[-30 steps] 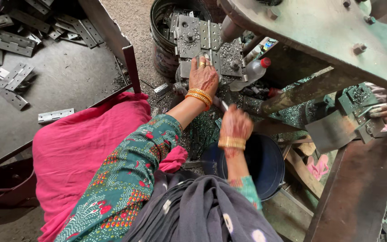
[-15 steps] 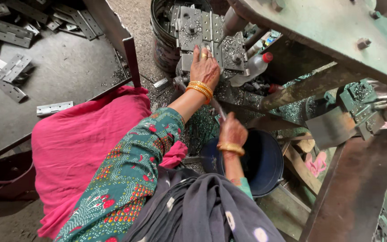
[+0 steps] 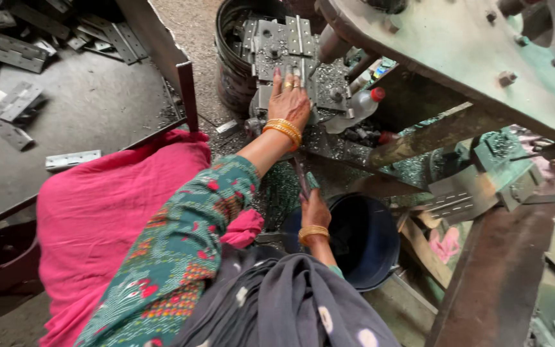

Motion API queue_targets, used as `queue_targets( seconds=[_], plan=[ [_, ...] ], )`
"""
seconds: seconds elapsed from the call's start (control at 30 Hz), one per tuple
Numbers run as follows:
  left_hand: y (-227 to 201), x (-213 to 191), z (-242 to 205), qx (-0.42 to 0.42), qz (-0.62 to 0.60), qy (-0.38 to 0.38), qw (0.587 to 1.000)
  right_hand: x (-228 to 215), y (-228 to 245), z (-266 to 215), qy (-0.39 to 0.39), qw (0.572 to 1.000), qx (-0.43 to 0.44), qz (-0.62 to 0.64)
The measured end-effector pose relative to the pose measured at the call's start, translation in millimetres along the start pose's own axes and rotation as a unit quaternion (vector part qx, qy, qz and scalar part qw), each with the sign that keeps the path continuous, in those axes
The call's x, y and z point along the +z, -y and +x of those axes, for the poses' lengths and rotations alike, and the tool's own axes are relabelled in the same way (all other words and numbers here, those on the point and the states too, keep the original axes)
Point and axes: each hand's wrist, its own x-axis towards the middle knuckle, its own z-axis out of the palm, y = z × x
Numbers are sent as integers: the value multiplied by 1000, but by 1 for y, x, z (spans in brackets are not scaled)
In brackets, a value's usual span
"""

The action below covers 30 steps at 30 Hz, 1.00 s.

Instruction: The person repeatedly picks up small metal plates from a tray, places them into a press machine, and operates the lever to process them. After each cycle, the person removes the processed plate and places it into a bucket. The task is performed continuously throughout the clip.

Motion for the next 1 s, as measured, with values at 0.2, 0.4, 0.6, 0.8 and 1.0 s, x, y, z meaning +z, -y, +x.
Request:
queue_targets(
  seconds=[0.2,0.4,0.6,0.8,1.0],
  plan=[
    [14,6,15,35,-21,138,990,-6,-6,19,38,998,24,-53],
    [13,7,17,13,-2,92,996,9,-5,6,36,997,63,-31],
    [20,-6,24,15,-36,193,980,-3,-5,13,46,998,40,-17],
    [16,19,45,-10,3,150,989,5,-6,12,81,992,90,-33],
    [25,17,41,-1,-32,156,987,11,8,3,30,997,40,-66]
  ],
)
